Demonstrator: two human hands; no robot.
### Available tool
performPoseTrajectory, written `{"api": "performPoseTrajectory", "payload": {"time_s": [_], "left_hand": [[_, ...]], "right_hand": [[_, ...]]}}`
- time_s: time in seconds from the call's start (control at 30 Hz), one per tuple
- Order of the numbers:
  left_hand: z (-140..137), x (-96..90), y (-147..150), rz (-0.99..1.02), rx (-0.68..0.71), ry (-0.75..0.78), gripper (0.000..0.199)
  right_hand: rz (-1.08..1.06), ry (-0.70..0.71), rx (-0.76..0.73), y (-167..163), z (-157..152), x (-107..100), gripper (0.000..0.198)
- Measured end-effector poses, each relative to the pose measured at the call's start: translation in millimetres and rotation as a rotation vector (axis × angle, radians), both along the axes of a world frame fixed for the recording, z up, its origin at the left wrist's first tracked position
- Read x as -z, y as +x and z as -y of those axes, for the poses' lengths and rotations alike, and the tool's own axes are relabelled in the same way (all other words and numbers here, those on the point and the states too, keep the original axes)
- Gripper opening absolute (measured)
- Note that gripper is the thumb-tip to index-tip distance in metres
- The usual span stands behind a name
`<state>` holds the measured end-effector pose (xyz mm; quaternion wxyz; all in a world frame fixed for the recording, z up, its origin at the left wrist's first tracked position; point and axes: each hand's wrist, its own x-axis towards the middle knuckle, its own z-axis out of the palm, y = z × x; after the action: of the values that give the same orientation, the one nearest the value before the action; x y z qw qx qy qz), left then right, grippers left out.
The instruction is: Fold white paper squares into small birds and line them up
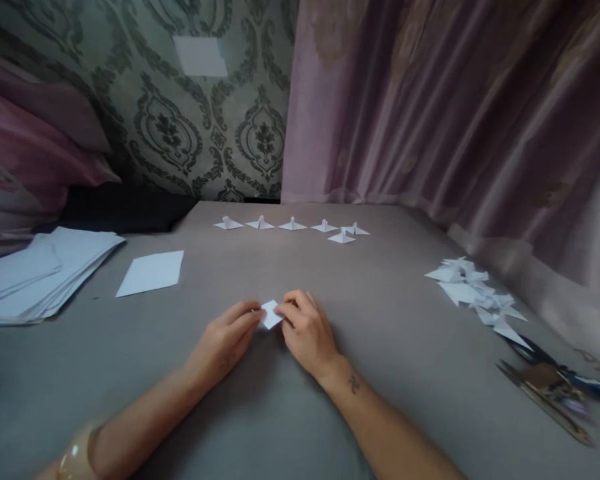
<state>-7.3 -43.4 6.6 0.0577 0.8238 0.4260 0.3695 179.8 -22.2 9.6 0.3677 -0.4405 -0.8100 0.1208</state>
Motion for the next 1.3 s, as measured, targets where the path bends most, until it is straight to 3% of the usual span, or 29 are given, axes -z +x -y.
{"api": "performPoseTrajectory", "payload": {"time_s": [0.13, 0.23, 0.63, 0.83, 1.3], "left_hand": [[-1, -1.9, 3, -0.344, -0.024, 0.104, 0.024], [-2, -4.3, 3, -0.443, -0.017, 0.009, 0.022], [-5, -3.9, -6, -0.003, -0.105, -0.484, 0.019], [-5, -6.8, 0, 0.042, -0.171, -0.517, 0.022], [-11, -6.4, 8, 0.123, -0.305, -0.572, 0.016]], "right_hand": [[0.31, 0.061, 0.062, -2, 7, -5, 0.022], [0.428, -0.014, 0.029, 0, 15, -8, 0.022], [0.197, -0.332, 0.13, 3, 15, -9, 0.015], [0.06, -0.443, 0.192, 3, 7, -7, 0.017], [0.034, -0.492, 0.266, -2, -2, -2, 0.018]]}}
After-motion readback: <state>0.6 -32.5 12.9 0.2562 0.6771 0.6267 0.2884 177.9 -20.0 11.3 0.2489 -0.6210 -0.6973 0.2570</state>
